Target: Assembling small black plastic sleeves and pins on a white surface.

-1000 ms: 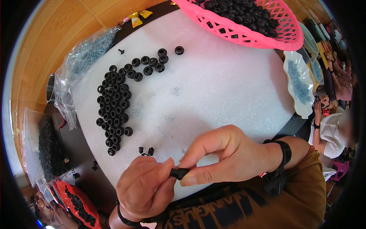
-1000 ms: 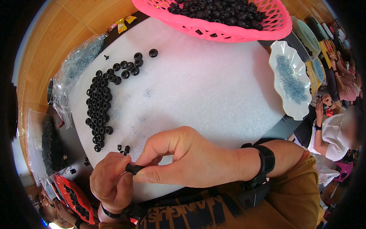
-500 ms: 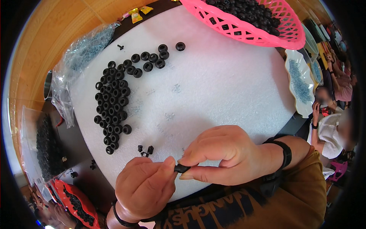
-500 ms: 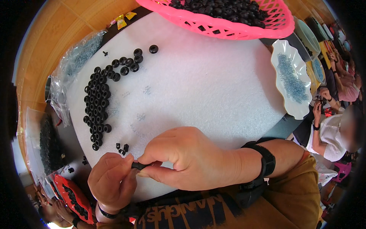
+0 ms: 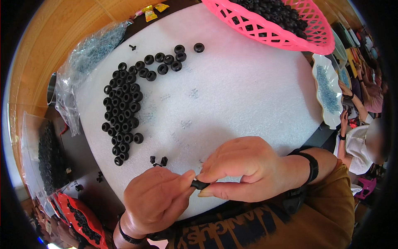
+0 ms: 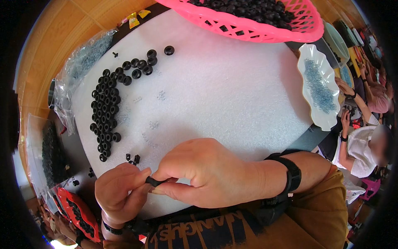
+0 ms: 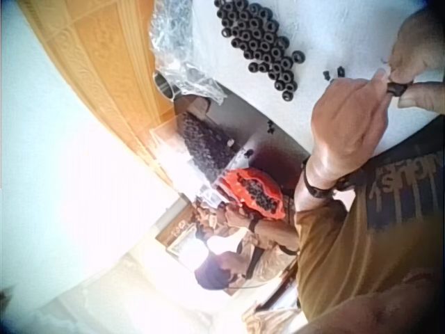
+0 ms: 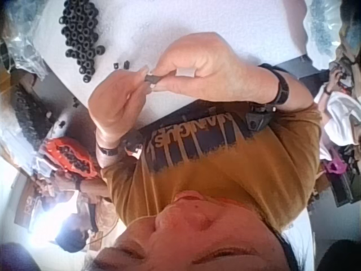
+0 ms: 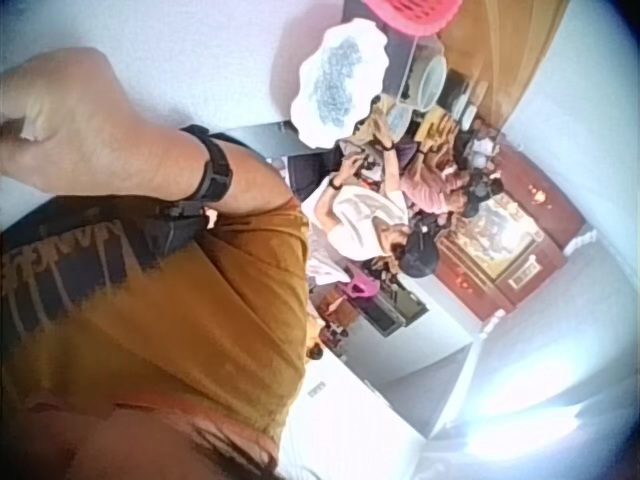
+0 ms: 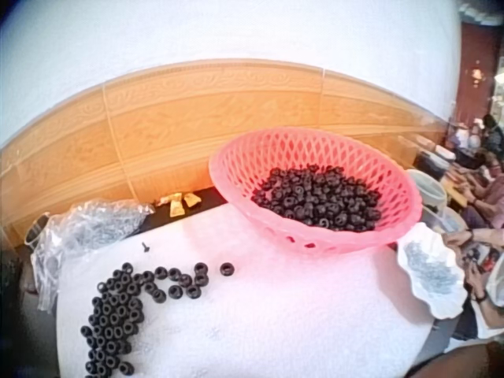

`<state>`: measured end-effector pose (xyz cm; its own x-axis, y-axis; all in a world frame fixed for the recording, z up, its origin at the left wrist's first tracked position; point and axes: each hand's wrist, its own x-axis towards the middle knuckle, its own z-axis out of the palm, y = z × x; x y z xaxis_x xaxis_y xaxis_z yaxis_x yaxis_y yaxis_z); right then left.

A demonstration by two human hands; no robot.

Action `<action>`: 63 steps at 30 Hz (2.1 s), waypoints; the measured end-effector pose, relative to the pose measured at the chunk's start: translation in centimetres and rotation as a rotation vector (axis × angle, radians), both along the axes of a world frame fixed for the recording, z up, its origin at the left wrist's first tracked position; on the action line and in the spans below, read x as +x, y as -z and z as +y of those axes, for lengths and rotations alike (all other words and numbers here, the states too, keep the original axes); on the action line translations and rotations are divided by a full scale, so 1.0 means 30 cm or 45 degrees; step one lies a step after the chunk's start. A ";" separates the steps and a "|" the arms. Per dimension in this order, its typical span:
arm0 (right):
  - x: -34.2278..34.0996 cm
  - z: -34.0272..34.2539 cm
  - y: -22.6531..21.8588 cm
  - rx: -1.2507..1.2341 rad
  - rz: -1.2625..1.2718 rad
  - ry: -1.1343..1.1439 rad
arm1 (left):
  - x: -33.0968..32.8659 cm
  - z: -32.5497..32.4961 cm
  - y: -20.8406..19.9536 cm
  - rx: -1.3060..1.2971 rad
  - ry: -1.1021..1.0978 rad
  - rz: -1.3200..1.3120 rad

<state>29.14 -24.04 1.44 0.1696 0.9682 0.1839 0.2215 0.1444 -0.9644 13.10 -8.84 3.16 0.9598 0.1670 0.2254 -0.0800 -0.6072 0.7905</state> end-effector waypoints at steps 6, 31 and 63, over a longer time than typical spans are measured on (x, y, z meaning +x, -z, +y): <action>-0.019 0.007 0.004 -0.051 0.127 0.019 | -0.002 -0.002 -0.003 -0.172 -0.017 0.097; -0.004 0.005 0.001 -0.043 0.068 0.036 | -0.011 -0.027 -0.013 0.214 -0.103 0.024; -0.034 0.012 0.013 -0.031 0.256 0.244 | 0.013 -0.059 0.012 0.433 -0.192 -0.052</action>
<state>28.12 -23.67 1.06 0.3810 0.9186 0.1048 0.0460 0.0944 -0.9945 13.48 -10.62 2.80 0.9191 0.2150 0.3303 0.0031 -0.8419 0.5396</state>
